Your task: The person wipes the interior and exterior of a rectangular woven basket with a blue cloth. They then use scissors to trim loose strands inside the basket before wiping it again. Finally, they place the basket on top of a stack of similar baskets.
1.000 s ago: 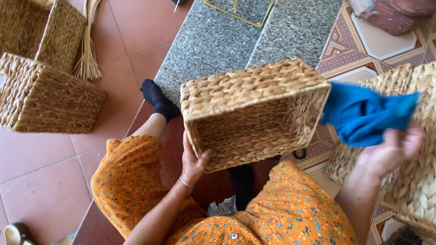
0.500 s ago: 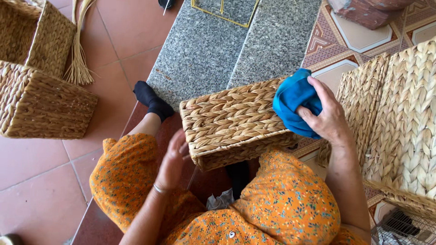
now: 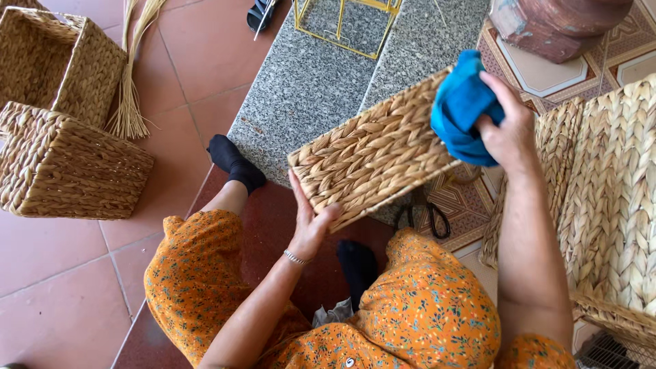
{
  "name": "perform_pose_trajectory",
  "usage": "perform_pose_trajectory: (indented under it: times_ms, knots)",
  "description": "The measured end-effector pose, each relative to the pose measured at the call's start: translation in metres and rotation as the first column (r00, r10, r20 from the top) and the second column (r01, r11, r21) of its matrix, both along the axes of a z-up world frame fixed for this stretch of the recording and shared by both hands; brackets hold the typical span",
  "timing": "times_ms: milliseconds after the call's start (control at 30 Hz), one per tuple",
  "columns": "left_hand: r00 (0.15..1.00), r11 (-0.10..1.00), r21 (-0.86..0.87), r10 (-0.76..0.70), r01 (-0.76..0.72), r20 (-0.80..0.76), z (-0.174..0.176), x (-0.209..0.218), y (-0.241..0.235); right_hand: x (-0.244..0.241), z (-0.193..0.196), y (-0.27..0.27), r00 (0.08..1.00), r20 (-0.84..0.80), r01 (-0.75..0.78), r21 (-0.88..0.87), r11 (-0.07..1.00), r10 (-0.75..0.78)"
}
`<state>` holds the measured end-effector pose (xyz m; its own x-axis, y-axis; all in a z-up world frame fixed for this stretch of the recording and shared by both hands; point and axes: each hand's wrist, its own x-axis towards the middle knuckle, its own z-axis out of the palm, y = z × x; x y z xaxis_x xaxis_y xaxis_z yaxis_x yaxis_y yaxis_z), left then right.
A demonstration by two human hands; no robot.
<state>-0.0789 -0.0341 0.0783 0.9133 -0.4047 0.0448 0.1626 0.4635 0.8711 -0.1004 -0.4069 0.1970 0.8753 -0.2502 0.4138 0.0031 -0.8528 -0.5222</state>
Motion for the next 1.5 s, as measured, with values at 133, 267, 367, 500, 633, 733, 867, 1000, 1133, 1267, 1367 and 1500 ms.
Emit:
perform_pose_trajectory:
  times_ms: [133, 267, 367, 500, 633, 733, 867, 1000, 1133, 1267, 1367, 1500]
  knots:
    - [0.973, 0.972, 0.233, -0.026, -0.029, 0.229, -0.024, 0.014, -0.021, 0.045, -0.026, 0.037, 0.99, 0.018, 0.133, -0.482, 0.866, -0.142]
    - [0.957, 0.954, 0.286, 0.006, -0.093, 0.291, -0.043, 0.019, -0.026, 0.026, -0.013, 0.123, 0.979, -0.023, -0.197, -0.329, 0.923, 0.2]
    - [0.953, 0.95, 0.311, -0.103, 0.009, 0.284, -0.047, 0.021, -0.018, 0.001, -0.008, 0.198, 0.896, -0.066, -0.434, -0.329, 0.839, 0.438]
    - [0.985, 0.985, 0.052, -0.166, 0.164, 0.051, -0.041, 0.021, -0.017, 0.006, -0.018, 0.199, 0.883, -0.147, -0.468, -0.354, 0.81, 0.446]
    - [0.961, 0.959, 0.271, 0.006, -0.084, 0.276, -0.024, 0.015, -0.026, 0.025, -0.018, 0.12, 0.975, -0.121, -0.217, -0.373, 0.902, 0.185]
    - [0.982, 0.983, 0.182, -0.024, -0.011, 0.189, -0.009, 0.008, -0.019, 0.027, -0.01, 0.056, 0.984, -0.155, 0.026, -0.352, 0.936, -0.085]
    - [0.975, 0.991, 0.136, -0.017, -0.014, 0.221, 0.006, 0.011, -0.02, 0.027, -0.021, 0.015, 0.97, -0.099, 0.157, -0.443, 0.883, -0.222]
    - [0.985, 0.994, 0.104, -0.045, 0.028, 0.168, 0.002, 0.011, -0.021, 0.019, -0.025, 0.058, 0.988, 0.093, -0.14, 0.197, 0.97, 0.123]
    - [0.981, 0.988, 0.156, -0.051, 0.021, 0.189, -0.008, 0.01, -0.02, 0.027, 0.01, 0.162, 0.951, 0.106, -0.259, -0.248, 0.934, 0.291]
    - [0.986, 0.987, 0.124, -0.115, 0.101, 0.116, -0.009, 0.016, -0.015, 0.017, 0.002, 0.218, 0.883, 0.159, -0.355, -0.39, 0.85, 0.442]
    - [0.96, 0.952, 0.305, -0.057, -0.031, 0.274, -0.007, 0.017, -0.01, 0.009, -0.035, 0.185, 0.901, 0.123, -0.34, -0.398, 0.852, 0.416]
    - [0.953, 0.952, 0.297, -0.016, -0.078, 0.302, 0.001, 0.015, -0.016, 0.022, -0.059, 0.088, 0.972, 0.184, -0.024, -0.535, 0.844, 0.145]
